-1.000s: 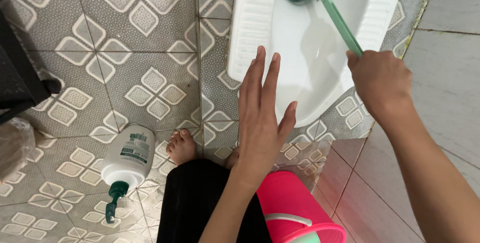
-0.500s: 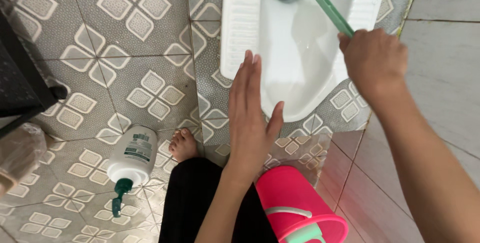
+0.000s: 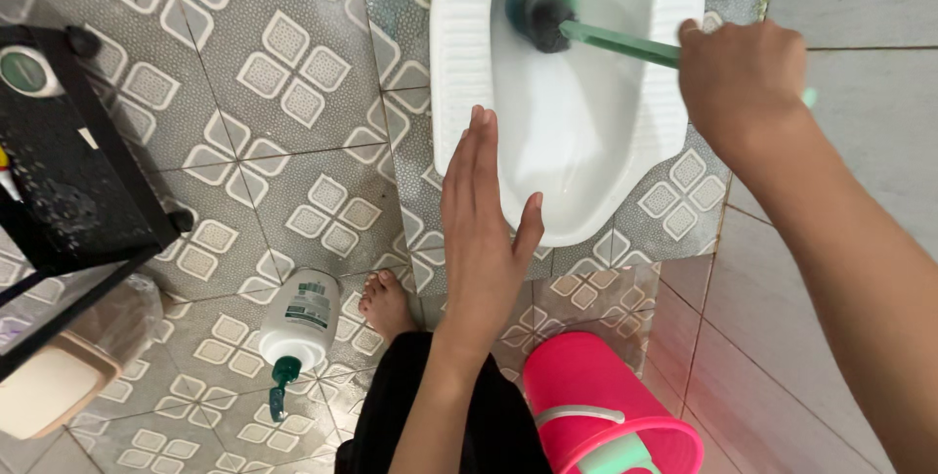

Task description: The person scrubs the inside of a white squat toilet using a green toilet brush. They repeatedly scrub the bowl and the drain area with both hands, focusing on different sections of the toilet.

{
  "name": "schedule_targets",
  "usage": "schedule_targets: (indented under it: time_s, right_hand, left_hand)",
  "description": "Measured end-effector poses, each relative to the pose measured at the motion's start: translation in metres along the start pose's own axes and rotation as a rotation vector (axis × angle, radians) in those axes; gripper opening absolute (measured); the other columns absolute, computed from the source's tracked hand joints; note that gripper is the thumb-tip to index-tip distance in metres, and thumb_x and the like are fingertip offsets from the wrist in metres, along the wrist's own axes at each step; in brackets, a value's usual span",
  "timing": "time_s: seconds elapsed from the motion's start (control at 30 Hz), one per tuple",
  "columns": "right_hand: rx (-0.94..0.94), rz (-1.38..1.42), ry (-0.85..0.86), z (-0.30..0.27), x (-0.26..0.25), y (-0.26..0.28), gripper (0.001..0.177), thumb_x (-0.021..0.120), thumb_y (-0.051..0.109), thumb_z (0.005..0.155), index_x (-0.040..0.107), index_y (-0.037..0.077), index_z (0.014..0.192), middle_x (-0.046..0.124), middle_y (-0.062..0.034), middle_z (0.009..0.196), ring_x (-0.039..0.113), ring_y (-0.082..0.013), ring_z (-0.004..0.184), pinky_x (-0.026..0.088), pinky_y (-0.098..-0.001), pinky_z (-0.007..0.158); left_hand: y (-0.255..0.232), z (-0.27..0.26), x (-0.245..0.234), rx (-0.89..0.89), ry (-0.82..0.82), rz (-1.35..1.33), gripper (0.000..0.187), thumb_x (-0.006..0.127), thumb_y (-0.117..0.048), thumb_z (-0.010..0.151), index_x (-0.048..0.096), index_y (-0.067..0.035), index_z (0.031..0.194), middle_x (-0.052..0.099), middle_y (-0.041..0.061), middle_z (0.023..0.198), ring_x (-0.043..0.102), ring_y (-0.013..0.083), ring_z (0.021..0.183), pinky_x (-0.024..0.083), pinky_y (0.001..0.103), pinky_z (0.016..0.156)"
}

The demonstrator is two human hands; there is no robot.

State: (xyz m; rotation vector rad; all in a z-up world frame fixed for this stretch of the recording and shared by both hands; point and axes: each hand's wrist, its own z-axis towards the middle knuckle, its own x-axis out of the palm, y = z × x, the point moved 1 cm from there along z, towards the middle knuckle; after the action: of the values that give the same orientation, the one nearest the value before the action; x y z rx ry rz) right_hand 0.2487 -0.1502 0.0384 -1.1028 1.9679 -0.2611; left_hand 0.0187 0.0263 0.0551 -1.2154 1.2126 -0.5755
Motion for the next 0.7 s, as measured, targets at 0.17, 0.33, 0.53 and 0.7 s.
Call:
schedule_targets:
  time_s: [0.17, 0.33, 0.53, 0.7]
  right_hand:
    - [-0.156, -0.122, -0.173, 0.028, -0.002, 0.035, 0.013, 0.066, 0.015, 0.095, 0.079, 0.017, 0.097, 0.080, -0.0039, 0.083, 0.078, -0.0245, 0.080, 0.057, -0.0363, 0.059]
    - [-0.252, -0.369, -0.174, 0.046, -0.005, 0.073, 0.014, 0.080, 0.016, 0.070, 0.082, 0.016, 0.084, 0.077, 0.0035, 0.077, 0.076, -0.0215, 0.074, 0.054, -0.0403, 0.049]
    - [-0.239, -0.488, -0.227, 0.069, 0.001, 0.104, 0.012, 0.081, 0.014, 0.065, 0.081, 0.013, 0.077, 0.072, 0.0008, 0.067, 0.070, -0.0226, 0.063, 0.049, -0.0423, 0.045]
    - [-0.171, -0.625, -0.386, 0.070, 0.008, 0.119, 0.011, 0.079, 0.016, 0.064, 0.077, 0.013, 0.075, 0.065, -0.0024, 0.065, 0.064, -0.0225, 0.061, 0.046, -0.0430, 0.046]
  left_hand:
    - [0.003, 0.006, 0.002, 0.005, 0.001, 0.005, 0.075, 0.067, -0.011, 0.100, 0.027, 0.000, 0.162, 0.033, 0.018, 0.169, 0.035, 0.0368, 0.157, 0.031, 0.049, 0.130]
    - [0.006, 0.011, 0.003, -0.009, 0.007, 0.004, 0.075, 0.067, -0.010, 0.099, 0.027, 0.001, 0.162, 0.033, 0.019, 0.169, 0.035, 0.0372, 0.157, 0.030, 0.049, 0.130]
    - [0.007, 0.023, 0.001, -0.007, -0.007, -0.021, 0.074, 0.067, -0.011, 0.102, 0.027, 0.000, 0.163, 0.033, 0.017, 0.169, 0.036, 0.0363, 0.158, 0.031, 0.049, 0.132]
    - [0.006, 0.032, -0.007, -0.013, -0.016, -0.040, 0.073, 0.066, -0.011, 0.103, 0.026, -0.001, 0.164, 0.034, 0.017, 0.170, 0.036, 0.0359, 0.160, 0.031, 0.049, 0.133]
